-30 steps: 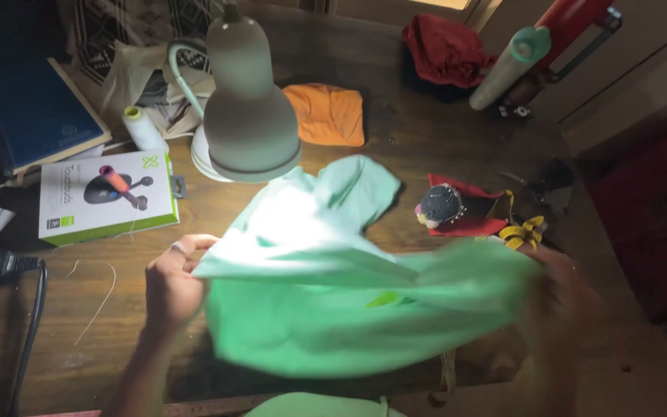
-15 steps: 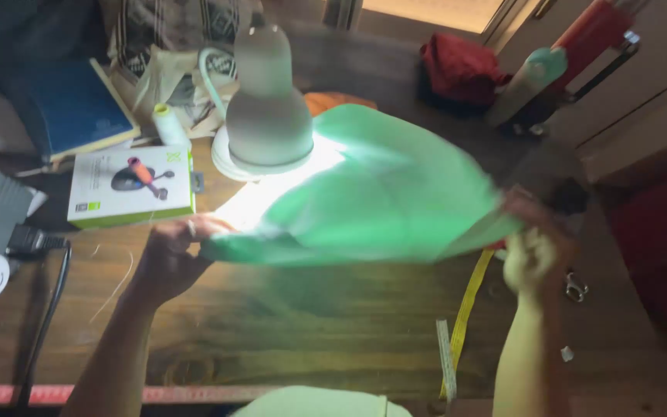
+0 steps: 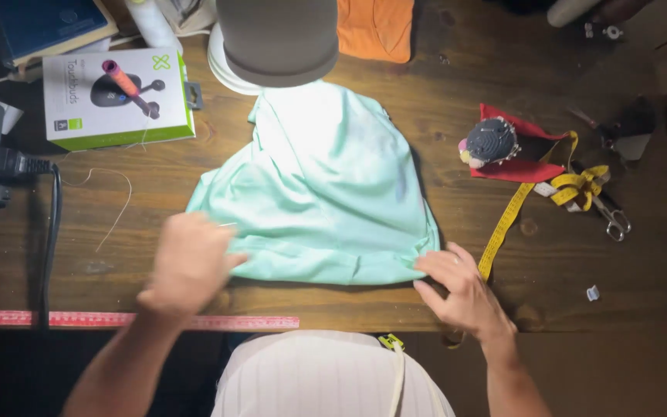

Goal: Measuring and pinning a green t-shirt on a wooden table to prepare for sewing.

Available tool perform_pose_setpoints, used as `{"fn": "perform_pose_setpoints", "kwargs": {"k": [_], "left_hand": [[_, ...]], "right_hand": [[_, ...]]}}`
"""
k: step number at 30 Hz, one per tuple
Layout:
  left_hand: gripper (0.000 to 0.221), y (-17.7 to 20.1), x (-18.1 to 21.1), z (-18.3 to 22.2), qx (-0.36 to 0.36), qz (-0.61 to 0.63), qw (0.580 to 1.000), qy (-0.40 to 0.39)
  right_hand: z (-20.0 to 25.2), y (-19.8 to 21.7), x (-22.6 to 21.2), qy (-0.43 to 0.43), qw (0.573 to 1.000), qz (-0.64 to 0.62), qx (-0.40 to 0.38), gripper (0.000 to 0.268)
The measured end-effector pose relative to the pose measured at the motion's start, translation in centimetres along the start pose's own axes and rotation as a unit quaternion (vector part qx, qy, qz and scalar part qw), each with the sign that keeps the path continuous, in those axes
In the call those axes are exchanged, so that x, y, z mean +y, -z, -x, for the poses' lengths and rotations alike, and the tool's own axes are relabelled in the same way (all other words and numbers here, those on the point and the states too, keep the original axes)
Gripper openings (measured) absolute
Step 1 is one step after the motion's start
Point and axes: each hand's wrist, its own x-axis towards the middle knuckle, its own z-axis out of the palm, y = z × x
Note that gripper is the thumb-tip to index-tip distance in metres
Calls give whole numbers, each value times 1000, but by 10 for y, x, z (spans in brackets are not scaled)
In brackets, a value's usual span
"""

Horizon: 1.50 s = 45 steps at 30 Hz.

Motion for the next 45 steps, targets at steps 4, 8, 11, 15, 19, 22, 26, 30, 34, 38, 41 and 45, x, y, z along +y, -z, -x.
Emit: {"fn": "perform_pose_setpoints", "kwargs": {"k": [4, 8, 11, 15, 19, 22, 26, 30, 34, 38, 41, 45], "left_hand": [[39, -42, 107, -42, 254, 317, 886, -223], [96, -41, 115, -47, 204, 193, 938, -202], [103, -50, 92, -68, 186, 164, 944, -216], [91, -43, 71, -103, 216, 125, 928, -276], [54, -48, 77, -103, 288, 201, 870, -346], [21, -73, 88, -92, 327, 288, 830, -349], [3, -76, 91, -70, 358, 358, 792, -340], [9, -61, 86, -55, 288, 422, 794, -331], [12, -61, 88, -53, 232, 373, 859, -263], [14, -55, 98, -52, 261, 364, 876, -178], [13, -67, 108, -55, 297, 319, 884, -168], [10, -56, 108, -55, 309, 294, 888, -169]], "right_hand": [[-55, -23, -12, 62, 989, -128, 49, 30], [-89, -70, 22, 51, 988, -125, 77, 32], [-77, -62, 9, -9, 993, -83, 78, 39], [-63, -68, 4, -52, 995, -38, 72, 44], [-62, -43, 6, -75, 984, -144, 70, 40], [-49, -33, 14, -43, 991, -125, 21, 41], [-33, -46, 28, 13, 999, -46, 1, 16], [-40, -43, 18, 30, 997, -59, 34, 6], [-38, -64, 28, -1, 996, -82, 41, 8], [-43, -69, 12, -7, 992, -32, 123, 14], [-39, -82, 10, -10, 984, 12, 176, 17], [-42, -79, 3, -13, 978, 27, 206, 17]]}}
